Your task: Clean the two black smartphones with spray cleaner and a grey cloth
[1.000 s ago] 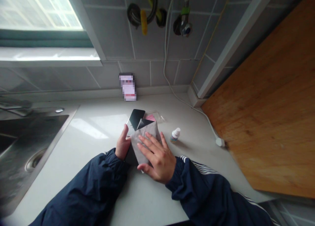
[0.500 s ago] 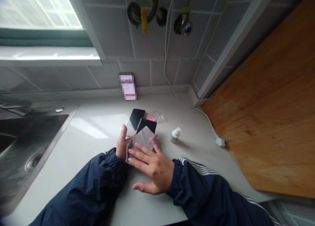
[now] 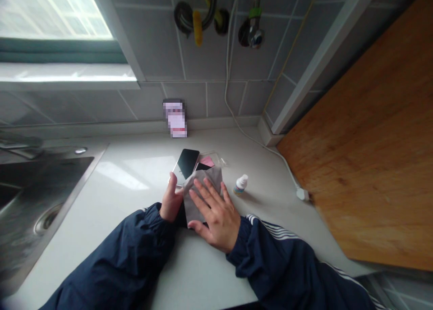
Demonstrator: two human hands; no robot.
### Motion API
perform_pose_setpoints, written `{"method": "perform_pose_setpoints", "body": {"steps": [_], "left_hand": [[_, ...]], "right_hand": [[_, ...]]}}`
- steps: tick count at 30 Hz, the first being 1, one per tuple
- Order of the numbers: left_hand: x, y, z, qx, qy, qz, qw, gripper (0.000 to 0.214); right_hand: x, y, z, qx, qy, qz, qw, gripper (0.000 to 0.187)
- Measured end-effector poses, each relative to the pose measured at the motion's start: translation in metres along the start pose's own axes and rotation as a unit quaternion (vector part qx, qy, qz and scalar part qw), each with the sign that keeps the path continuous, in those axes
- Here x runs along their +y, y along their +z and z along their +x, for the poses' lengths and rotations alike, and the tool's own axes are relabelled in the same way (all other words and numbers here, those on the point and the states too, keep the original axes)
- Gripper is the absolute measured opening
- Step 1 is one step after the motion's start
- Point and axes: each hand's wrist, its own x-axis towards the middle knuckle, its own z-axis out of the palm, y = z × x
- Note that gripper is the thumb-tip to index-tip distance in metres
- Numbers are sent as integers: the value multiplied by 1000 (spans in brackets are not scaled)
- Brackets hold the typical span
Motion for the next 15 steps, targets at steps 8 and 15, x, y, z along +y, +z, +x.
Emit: {"method": "perform_pose_setpoints", "body": {"steps": [8,15], "left_hand": [[-3,-5,3,-89,44,-3,995,86],[-1,2,1,-71,47,7,996,84]], "right_hand": [[2,5,0,33,55,8,998,73],[3,4,0,19,58,14,998,73]]}}
